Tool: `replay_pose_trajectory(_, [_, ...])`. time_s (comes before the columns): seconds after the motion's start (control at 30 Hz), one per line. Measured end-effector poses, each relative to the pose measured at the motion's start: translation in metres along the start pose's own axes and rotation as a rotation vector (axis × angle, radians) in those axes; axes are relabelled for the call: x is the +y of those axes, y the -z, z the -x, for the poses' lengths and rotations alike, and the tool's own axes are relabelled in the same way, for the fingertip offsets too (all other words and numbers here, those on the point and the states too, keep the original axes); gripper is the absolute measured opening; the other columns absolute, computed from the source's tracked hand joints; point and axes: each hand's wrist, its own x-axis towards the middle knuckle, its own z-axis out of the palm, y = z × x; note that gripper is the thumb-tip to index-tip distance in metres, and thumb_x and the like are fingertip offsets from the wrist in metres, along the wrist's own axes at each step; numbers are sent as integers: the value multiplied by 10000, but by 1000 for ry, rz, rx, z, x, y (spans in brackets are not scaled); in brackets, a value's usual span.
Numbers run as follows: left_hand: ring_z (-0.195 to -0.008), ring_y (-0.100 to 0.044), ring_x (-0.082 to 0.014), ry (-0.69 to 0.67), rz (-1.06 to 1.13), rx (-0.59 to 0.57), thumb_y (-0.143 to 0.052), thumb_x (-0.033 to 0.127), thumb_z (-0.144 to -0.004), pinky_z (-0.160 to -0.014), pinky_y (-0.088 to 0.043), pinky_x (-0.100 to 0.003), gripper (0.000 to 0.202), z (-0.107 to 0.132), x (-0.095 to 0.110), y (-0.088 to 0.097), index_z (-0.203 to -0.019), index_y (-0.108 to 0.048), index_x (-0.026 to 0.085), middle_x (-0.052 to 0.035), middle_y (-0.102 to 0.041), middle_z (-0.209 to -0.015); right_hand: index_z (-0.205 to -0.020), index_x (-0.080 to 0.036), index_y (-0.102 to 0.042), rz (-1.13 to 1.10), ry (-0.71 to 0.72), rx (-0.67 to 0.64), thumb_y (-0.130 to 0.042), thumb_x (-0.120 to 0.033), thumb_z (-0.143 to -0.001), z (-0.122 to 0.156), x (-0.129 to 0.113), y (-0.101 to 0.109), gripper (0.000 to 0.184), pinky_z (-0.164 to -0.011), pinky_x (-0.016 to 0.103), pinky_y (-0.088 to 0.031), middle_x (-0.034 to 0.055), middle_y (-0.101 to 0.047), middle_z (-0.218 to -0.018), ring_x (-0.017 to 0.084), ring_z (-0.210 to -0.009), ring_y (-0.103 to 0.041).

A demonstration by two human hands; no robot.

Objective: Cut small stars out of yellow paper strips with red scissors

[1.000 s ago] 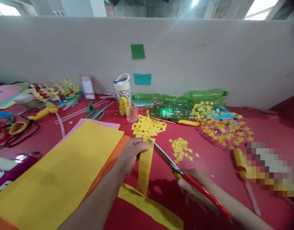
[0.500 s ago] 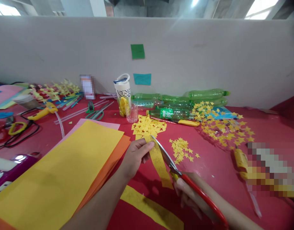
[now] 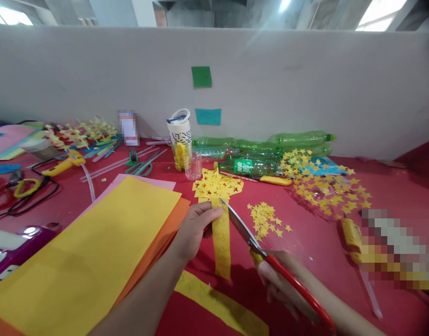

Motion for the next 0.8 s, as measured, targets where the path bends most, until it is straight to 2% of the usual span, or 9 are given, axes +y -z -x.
replay_pose_trajectory(0.1, [-456,-392,-53,5,11,9,-662,289,-751,-440,-298,-174,149,0,1,1,-685,-650,156,46,-469,-528,-609,-194,-413,4,18,7,-422,-733,-766,-1,4,0,562,-376,160,-327,-69,-398,-499,60,-393,-447])
replay_pose_trajectory(0.23, [-492,-445,-59,-62,19,24,-675,272,-744,-479,-344,-173,172,-1,4,-1,-631,-629,151,40,-489,-531,-617,-191,-429,-9,-48,4,-488,-644,-792,-1,3,4,489,-364,148,-323,-74,-404,-476,62,-390,-447])
replay_pose_trajectory(0.4, [-596,-558,-111,-141,-103,-9,-620,281,-792,-594,-439,-229,128,-3,16,-1,-730,-633,170,3,-589,-643,-643,-194,-443,-15,-68,-1,-513,-648,-771,0,0,6,476,-312,140,-301,-85,-410,-421,56,-318,-401])
replay_pose_trajectory(0.5, [-769,-575,-133,-362,-296,156,-631,243,-781,-703,-445,-240,82,1,25,-2,-852,-626,204,-6,-611,-809,-611,-202,-421,-18,-39,50,-503,-654,-773,0,0,5,487,-321,136,-313,-95,-370,-395,65,-339,-427])
replay_pose_trajectory(0.57, [-755,-551,-119,-469,-403,235,-617,248,-795,-690,-432,-221,76,5,28,-3,-860,-613,209,5,-588,-788,-626,-204,-425,-19,-59,96,-471,-666,-785,-1,-1,4,490,-295,135,-291,-93,-387,-399,60,-322,-406])
replay_pose_trajectory(0.63, [-568,-492,-90,-366,-428,91,-553,306,-843,-547,-393,-199,136,9,26,-7,-793,-612,194,25,-543,-635,-641,-206,-417,-32,-83,122,-440,-688,-788,-1,-1,3,505,-271,132,-259,-89,-415,-422,41,-292,-356])
replay_pose_trajectory(0.73, [-376,-369,-62,2,-416,-361,-424,444,-891,-399,-273,-202,385,12,16,-15,-729,-625,158,18,-526,-505,-640,-208,-396,-70,-67,115,-437,-716,-775,0,-2,2,527,-268,128,-246,-98,-391,-419,28,-279,-321])
replay_pose_trajectory(0.77, [-349,-352,-57,72,-394,-435,-372,476,-902,-389,-254,-204,451,13,12,-18,-705,-616,152,17,-516,-478,-642,-208,-396,-80,-57,106,-435,-720,-774,0,-2,2,531,-270,127,-247,-101,-380,-415,28,-281,-316])
replay_pose_trajectory(0.8, [-345,-341,-53,95,-354,-425,-351,492,-904,-388,-248,-200,466,12,7,-21,-708,-602,152,21,-506,-474,-645,-206,-403,-82,-56,98,-431,-726,-773,0,0,2,536,-272,127,-251,-101,-379,-409,30,-284,-318])
